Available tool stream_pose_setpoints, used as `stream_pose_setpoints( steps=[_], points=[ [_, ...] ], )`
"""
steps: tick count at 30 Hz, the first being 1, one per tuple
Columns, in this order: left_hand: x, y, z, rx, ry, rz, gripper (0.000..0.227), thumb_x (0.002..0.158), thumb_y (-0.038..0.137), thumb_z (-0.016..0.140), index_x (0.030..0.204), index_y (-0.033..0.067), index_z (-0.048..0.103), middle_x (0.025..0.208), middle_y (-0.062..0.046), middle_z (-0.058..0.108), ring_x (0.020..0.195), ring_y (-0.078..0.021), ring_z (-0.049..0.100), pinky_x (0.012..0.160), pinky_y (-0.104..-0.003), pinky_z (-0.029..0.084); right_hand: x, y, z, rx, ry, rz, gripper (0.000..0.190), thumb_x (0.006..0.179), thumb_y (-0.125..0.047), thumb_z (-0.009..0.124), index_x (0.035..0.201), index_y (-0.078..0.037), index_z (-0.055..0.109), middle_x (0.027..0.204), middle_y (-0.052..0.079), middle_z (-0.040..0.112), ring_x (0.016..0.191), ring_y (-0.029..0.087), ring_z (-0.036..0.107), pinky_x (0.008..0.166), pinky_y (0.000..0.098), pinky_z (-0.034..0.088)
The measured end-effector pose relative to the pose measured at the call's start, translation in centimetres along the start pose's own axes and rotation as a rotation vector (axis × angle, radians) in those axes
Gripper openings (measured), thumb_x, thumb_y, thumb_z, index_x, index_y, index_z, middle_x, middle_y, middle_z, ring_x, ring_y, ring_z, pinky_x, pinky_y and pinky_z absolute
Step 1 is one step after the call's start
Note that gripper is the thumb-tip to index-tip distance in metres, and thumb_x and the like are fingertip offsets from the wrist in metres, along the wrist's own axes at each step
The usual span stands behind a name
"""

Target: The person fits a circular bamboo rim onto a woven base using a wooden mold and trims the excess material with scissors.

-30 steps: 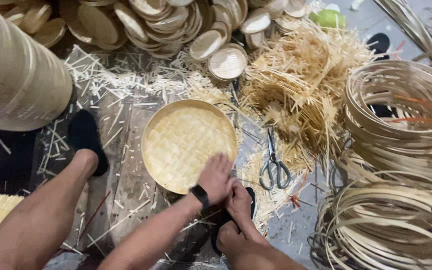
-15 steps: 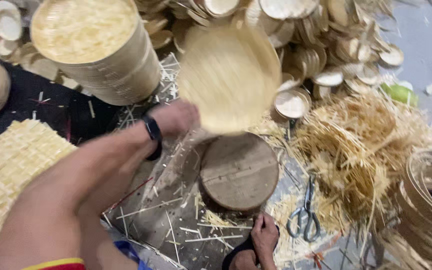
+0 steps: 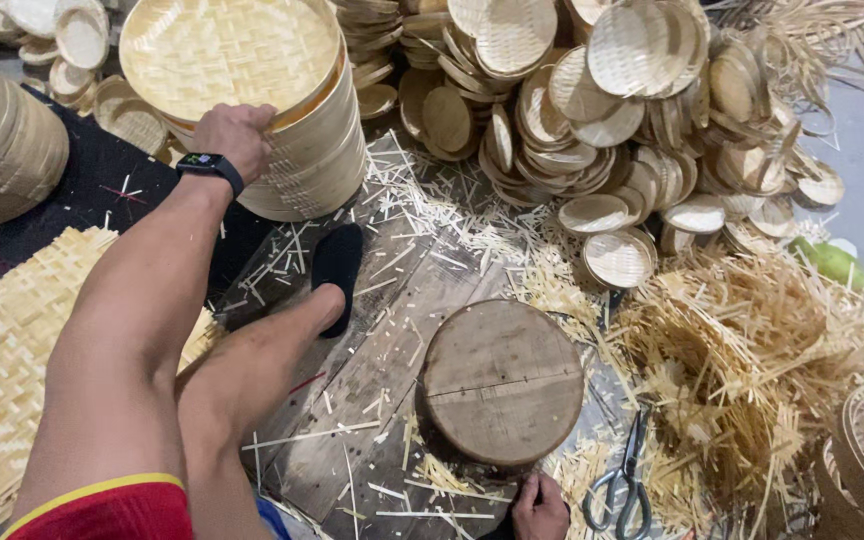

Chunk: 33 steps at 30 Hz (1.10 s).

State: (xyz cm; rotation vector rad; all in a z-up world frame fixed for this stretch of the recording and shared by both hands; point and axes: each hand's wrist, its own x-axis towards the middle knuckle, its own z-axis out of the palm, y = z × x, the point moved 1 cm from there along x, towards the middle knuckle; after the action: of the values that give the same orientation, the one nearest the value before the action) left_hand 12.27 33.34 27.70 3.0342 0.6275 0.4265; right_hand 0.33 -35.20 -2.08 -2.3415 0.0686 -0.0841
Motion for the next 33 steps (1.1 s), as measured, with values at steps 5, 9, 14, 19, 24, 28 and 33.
stream_pose_setpoints(
  steps=[5, 9, 14, 19, 24, 28, 33],
  points=[
    [0.4, -0.6, 1.0, 0.063, -0.01, 0.058, 0.025, 0.087, 0.01, 0.062, 0.109, 0.0121, 0.074, 0.096, -0.021, 0.074, 0.093, -0.0401, 0.07, 0.084, -0.049, 0.056, 0.3, -0.6, 0.4, 0.05, 0.084, -0.109, 0.017, 0.092, -0.018, 0.066, 0.097, -0.004, 0.076, 0.082, 0.015, 0.074, 0.074, 0.026, 0.074, 0.072, 0.0361, 0.058],
    [0.5, -0.7, 1.0, 0.025, -0.054, 0.051, 0.027, 0.084, 0.011, 0.063, 0.108, 0.0122, 0.074, 0.095, -0.021, 0.074, 0.092, -0.0408, 0.07, 0.085, -0.048, 0.056, 0.4, -0.8, 0.5, 0.158, 0.055, -0.049, 0.019, 0.094, -0.016, 0.064, 0.098, -0.002, 0.075, 0.079, 0.015, 0.074, 0.07, 0.023, 0.073, 0.071, 0.0351, 0.058],
    [0.4, -0.9, 1.1, -0.046, -0.041, 0.051, 0.035, 0.079, 0.009, 0.064, 0.112, 0.0121, 0.074, 0.096, -0.021, 0.073, 0.091, -0.0413, 0.069, 0.084, -0.05, 0.055, 0.9, -1.1, 0.7, 0.141, 0.072, -0.069, 0.018, 0.094, -0.016, 0.065, 0.098, -0.002, 0.075, 0.077, 0.017, 0.073, 0.069, 0.024, 0.073, 0.071, 0.0357, 0.058],
    [0.5, -1.7, 2.3, -0.006, -0.033, 0.042, 0.038, 0.082, 0.002, 0.06, 0.117, 0.0123, 0.073, 0.099, -0.022, 0.073, 0.095, -0.0417, 0.069, 0.085, -0.05, 0.056, 0.6, -1.1, 0.5, 0.087, 0.108, -0.146, 0.017, 0.093, -0.017, 0.066, 0.098, -0.004, 0.076, 0.079, 0.017, 0.073, 0.07, 0.025, 0.073, 0.071, 0.0376, 0.058],
    [0.3, -0.2, 0.3, 0.069, -0.172, 0.027, 0.044, 0.089, 0.006, 0.061, 0.133, 0.0109, 0.062, 0.122, -0.019, 0.069, 0.115, -0.0383, 0.065, 0.098, -0.052, 0.051, 0.7, -1.0, 0.6, 0.078, 0.088, -0.077, 0.017, 0.093, -0.018, 0.067, 0.096, -0.004, 0.076, 0.078, 0.017, 0.073, 0.069, 0.025, 0.074, 0.069, 0.0377, 0.058],
    [-5.4, 0.1, -2.1, 0.127, 0.193, 0.192, 0.079, 0.082, 0.024, 0.069, 0.15, -0.0035, 0.04, 0.151, -0.026, 0.047, 0.138, -0.0423, 0.043, 0.108, -0.056, 0.035, 0.7, -0.9, 0.4, 0.076, 0.047, -0.054, 0.017, 0.095, -0.018, 0.066, 0.094, -0.004, 0.077, 0.077, 0.016, 0.073, 0.067, 0.024, 0.073, 0.068, 0.0377, 0.059],
    [-22.3, -4.4, 0.7, 0.052, -0.505, -0.418, 0.14, 0.059, 0.047, 0.088, 0.165, -0.0001, 0.01, 0.169, -0.021, 0.019, 0.153, -0.0365, 0.023, 0.121, -0.056, 0.02, 0.6, -1.0, 0.3, 0.059, 0.067, -0.098, 0.016, 0.095, -0.017, 0.067, 0.094, -0.003, 0.075, 0.077, 0.017, 0.072, 0.069, 0.024, 0.072, 0.069, 0.0371, 0.058]
  ],
)
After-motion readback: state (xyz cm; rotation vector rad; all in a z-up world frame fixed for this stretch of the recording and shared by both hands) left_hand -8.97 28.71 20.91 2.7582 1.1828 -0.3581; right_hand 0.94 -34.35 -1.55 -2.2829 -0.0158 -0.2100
